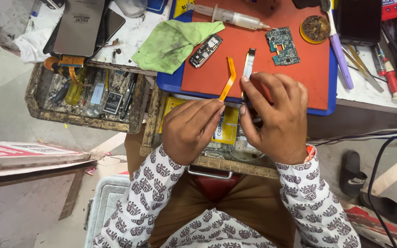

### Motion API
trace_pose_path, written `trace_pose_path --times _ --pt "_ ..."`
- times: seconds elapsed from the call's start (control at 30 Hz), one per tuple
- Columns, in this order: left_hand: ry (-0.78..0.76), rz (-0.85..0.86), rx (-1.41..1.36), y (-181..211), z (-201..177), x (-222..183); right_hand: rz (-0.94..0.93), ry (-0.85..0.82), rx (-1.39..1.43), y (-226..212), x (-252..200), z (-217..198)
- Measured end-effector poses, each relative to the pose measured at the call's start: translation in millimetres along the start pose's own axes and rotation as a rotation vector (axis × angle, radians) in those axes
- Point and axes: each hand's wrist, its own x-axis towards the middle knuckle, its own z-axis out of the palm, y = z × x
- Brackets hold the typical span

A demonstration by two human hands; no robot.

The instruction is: The person handles a thin internal component ribbon, wraps it around a small black module, and سپس fits this assembly into the chassis of a mobile phone.

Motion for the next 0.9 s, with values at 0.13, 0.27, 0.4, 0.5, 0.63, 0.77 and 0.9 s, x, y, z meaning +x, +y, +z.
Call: trace_pose_path --times 0.13,0.27,0.4,0.5,0.63,0.77,0.9 --pt "0.002 -0.006 0.014 0 0 -1 0.004 -0.014 -0.006 3 -3 3" --pt "0.033 0.013 0.047 1 0 -1 -0.019 -0.010 0.022 4 -5 4" --pt "0.023 -0.005 0.047 1 -1 -1 -0.033 -0.016 -0.008 -1 1 1" --pt "0.038 -0.014 0.075 2 -1 -1 -0.042 0.056 0.038 -2 2 -6" --pt "0.063 -0.023 0.163 1 -2 -1 -0.038 0.222 0.112 2 -17 -7" --pt "0.073 -0.023 0.312 0 2 1 -0.199 0.133 0.194 7 -21 -2" --pt "0.068 -0.039 0.280 -1 2 0 -0.379 -0.030 0.151 4 -11 4"
